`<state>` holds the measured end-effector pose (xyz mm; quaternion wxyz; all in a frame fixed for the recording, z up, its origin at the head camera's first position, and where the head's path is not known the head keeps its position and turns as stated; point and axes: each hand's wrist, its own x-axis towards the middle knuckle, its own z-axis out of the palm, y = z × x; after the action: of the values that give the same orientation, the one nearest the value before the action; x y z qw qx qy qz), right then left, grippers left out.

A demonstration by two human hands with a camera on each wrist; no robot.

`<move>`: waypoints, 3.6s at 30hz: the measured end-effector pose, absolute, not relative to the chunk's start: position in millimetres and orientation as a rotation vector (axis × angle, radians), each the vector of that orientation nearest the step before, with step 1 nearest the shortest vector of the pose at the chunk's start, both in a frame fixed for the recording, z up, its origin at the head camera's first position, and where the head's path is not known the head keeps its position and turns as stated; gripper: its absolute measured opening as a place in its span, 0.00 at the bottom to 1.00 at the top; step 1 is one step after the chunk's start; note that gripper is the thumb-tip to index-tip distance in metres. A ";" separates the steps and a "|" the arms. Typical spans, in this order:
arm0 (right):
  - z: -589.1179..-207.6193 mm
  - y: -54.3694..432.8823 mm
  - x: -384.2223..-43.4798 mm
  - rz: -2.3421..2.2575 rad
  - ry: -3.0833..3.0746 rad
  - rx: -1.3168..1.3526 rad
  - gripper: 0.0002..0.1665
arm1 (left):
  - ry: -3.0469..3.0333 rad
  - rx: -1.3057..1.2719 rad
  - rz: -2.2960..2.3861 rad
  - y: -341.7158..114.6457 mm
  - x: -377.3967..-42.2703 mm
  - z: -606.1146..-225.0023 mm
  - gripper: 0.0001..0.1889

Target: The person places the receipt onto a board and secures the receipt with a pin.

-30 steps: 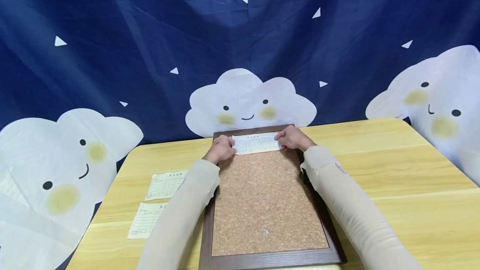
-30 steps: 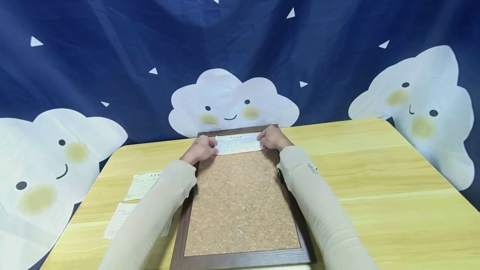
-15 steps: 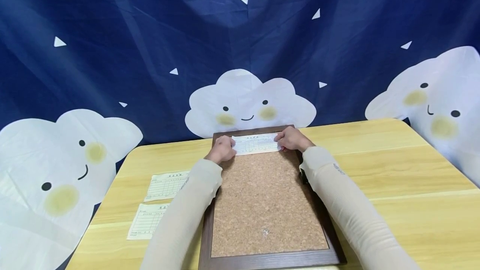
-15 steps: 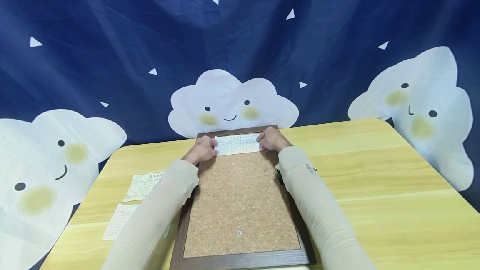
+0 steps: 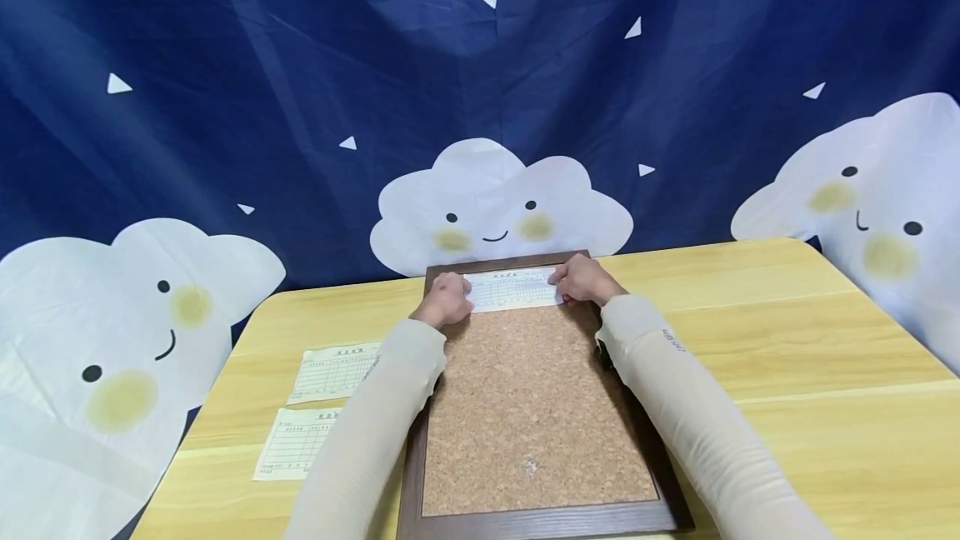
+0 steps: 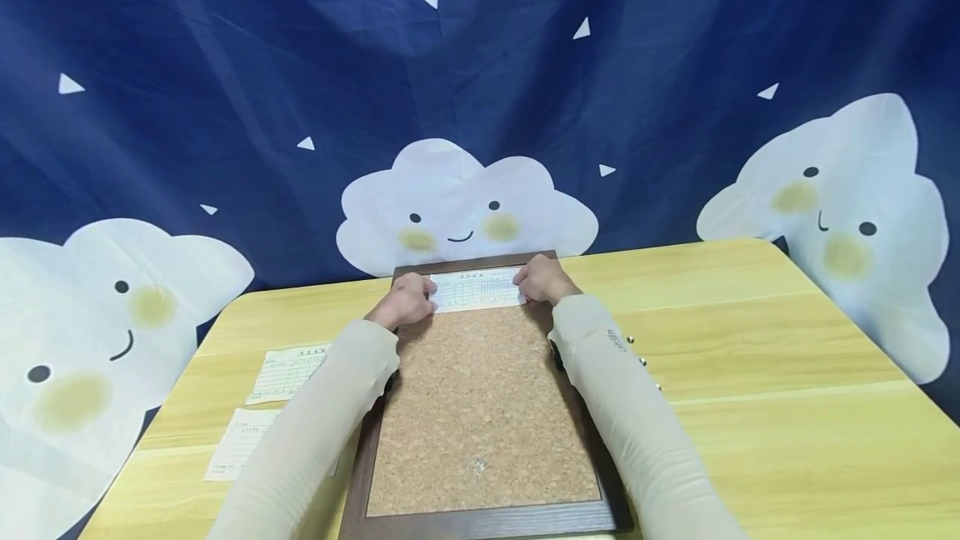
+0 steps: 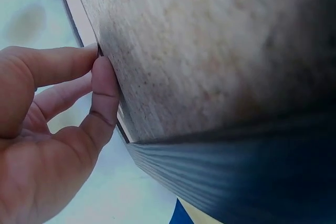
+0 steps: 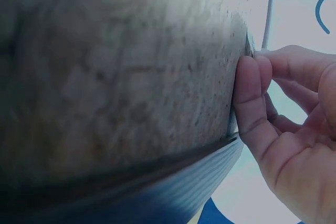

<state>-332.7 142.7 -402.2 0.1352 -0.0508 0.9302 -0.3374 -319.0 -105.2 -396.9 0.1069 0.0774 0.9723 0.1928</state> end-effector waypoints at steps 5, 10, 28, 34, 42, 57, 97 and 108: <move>-399.0 138.9 -330.1 -0.949 2.728 -0.165 0.20 | 2.861 0.233 0.568 -105.6 -318.5 -395.8 0.20; -397.9 135.2 -328.9 -0.900 2.759 -0.184 0.19 | 2.853 0.246 0.565 -105.7 -321.1 -397.2 0.21; -397.5 130.8 -332.3 -0.666 2.808 -0.270 0.24 | 2.830 0.236 0.619 -107.3 -317.6 -398.3 0.26; -399.7 130.4 -334.4 -0.688 2.796 -0.233 0.25 | 2.816 0.209 0.609 -106.3 -319.0 -396.6 0.27; -399.1 132.6 -334.9 -0.743 2.773 -0.219 0.25 | 2.770 0.176 0.540 -103.2 -322.6 -394.5 0.28; -393.2 139.7 -329.8 -0.795 2.711 -0.174 0.28 | 2.811 0.170 0.585 -105.9 -322.1 -399.9 0.30; -363.4 234.7 -304.6 -1.412 2.527 -0.262 0.23 | 2.790 0.080 0.763 -110.1 -323.1 -403.0 0.28; -360.3 255.8 -295.1 -1.359 2.547 -0.251 0.22 | 2.794 0.086 0.747 -108.8 -322.9 -403.7 0.28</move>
<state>-295.1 255.8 -360.3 0.1215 -0.0860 0.8725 -0.4654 -322.9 -108.8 -403.7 0.1239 0.0295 0.9582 0.2561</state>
